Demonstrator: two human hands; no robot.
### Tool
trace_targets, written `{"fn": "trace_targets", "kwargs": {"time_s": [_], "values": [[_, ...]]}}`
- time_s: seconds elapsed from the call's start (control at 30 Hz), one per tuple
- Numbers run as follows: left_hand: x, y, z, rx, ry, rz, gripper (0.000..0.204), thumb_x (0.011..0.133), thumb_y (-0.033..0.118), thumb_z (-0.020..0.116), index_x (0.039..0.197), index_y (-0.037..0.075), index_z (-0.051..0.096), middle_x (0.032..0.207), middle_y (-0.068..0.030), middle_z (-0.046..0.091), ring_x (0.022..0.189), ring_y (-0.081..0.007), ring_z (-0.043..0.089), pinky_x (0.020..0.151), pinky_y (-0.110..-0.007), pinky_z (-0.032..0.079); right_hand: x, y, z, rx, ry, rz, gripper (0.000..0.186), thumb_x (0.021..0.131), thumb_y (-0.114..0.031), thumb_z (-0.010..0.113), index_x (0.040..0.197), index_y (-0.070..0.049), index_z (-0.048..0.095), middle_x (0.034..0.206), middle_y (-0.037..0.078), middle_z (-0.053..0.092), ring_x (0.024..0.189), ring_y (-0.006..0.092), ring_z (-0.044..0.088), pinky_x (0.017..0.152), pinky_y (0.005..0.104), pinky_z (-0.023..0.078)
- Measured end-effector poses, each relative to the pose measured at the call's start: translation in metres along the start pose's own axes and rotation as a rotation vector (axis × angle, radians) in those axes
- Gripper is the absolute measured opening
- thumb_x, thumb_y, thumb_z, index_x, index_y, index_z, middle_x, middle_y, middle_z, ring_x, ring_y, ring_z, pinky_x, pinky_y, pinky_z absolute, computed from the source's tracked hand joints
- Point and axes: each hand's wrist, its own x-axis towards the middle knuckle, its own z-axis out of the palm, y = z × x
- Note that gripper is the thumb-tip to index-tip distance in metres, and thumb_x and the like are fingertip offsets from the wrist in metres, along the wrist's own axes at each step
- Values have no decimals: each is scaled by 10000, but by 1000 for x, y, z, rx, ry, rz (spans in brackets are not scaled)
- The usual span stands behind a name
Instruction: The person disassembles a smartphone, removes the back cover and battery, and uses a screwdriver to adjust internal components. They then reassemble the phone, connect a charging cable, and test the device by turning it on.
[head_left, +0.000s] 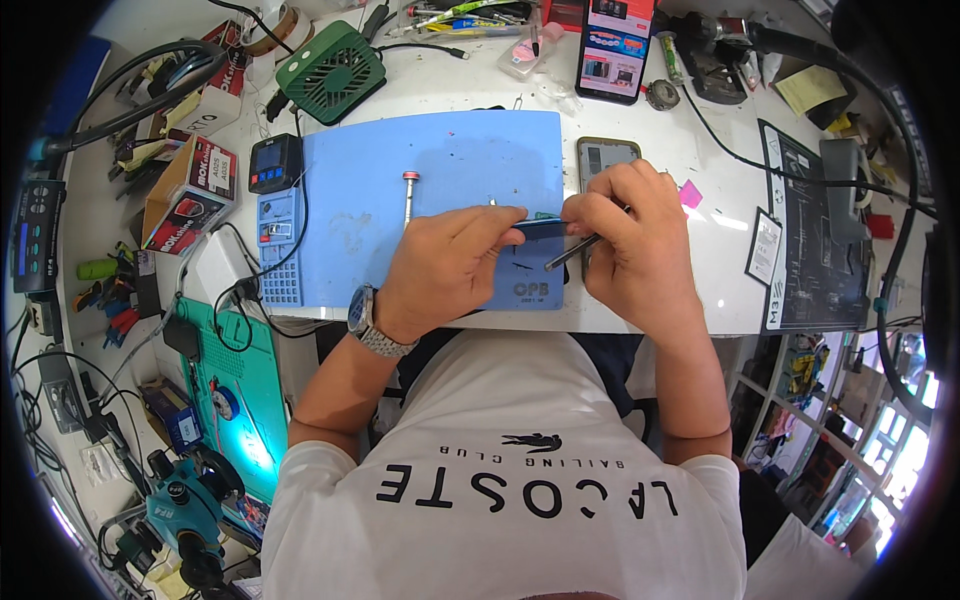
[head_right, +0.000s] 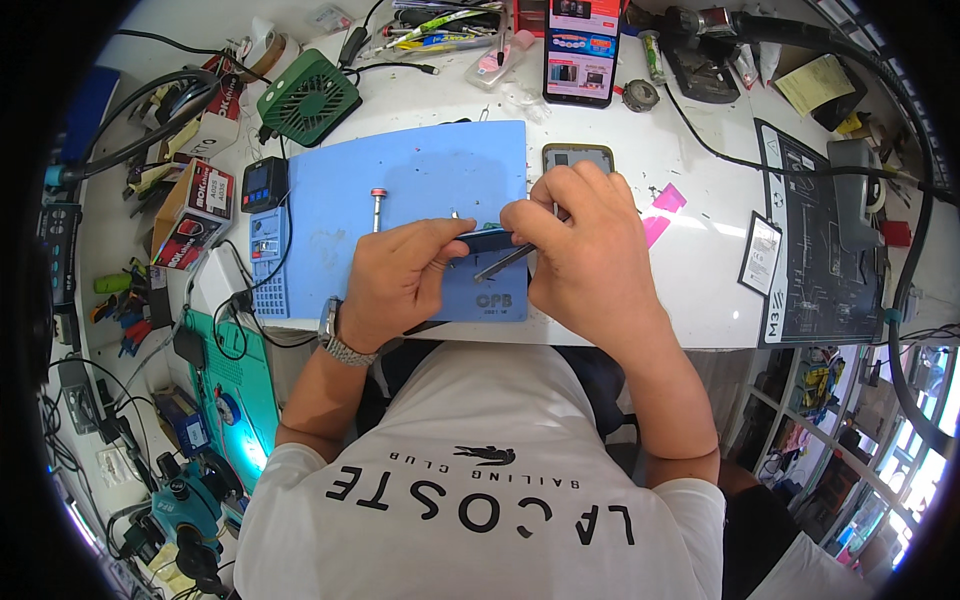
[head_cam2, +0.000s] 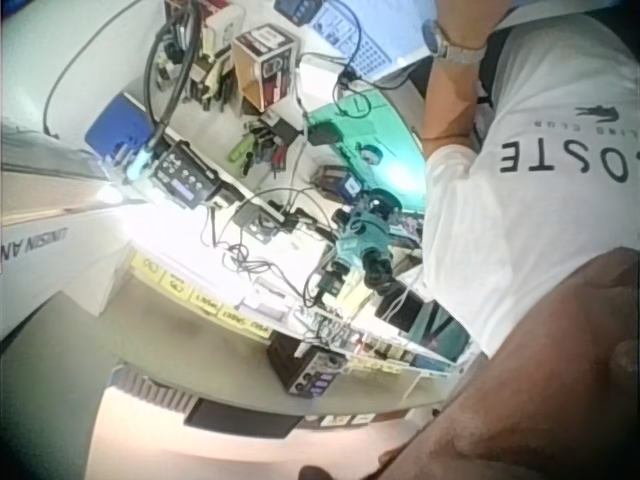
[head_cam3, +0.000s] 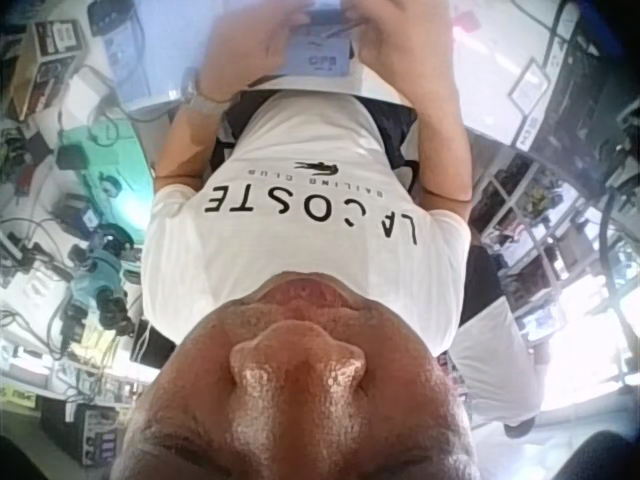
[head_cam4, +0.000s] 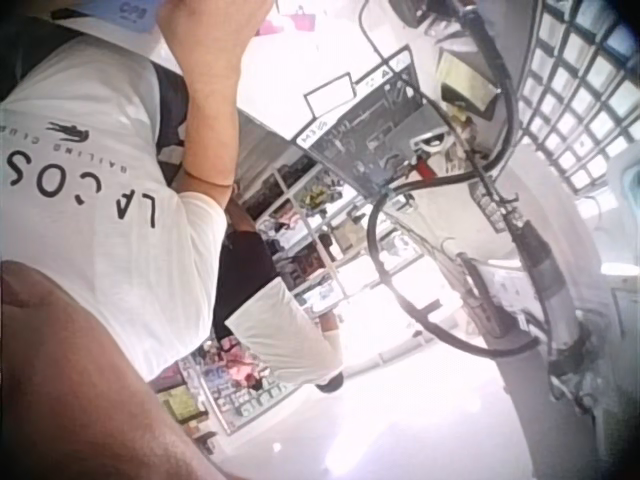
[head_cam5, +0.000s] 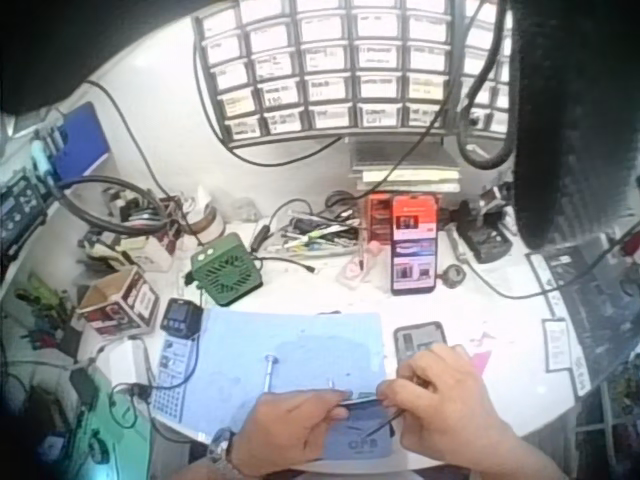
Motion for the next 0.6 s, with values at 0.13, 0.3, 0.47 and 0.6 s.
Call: {"fn": "trace_targets", "kwargs": {"time_s": [0.13,0.3,0.47,0.6], "values": [[-1,0,1,28,16,20,318,910,-22,724,1225,23,723,937,-96,788,790,-255,775,656,-347,611,0,0,-1,-6,-7,7,348,634,102,733,897,-126,706,881,20,560,811,239,538,704,385,364],[-3,-3,5,-83,48,-41,358,900,-14,743,1256,12,717,990,-132,792,814,-261,779,702,-339,620,0,3,1,-8,12,7,342,637,103,728,893,-123,699,875,25,556,816,245,539,707,385,365],[-17,-7,3,-109,93,-141,253,960,32,744,1212,27,762,1024,-147,805,829,-251,796,720,-333,617,4,4,3,25,-7,3,342,640,112,701,893,-117,687,875,36,561,834,257,542,729,395,371],[-29,-9,1,-154,156,-125,364,874,-87,666,1208,29,754,1046,-128,808,857,-226,814,742,-322,631,8,-3,1,-23,10,-36,347,624,122,645,888,-101,673,874,45,577,852,285,550,749,413,374]]}}
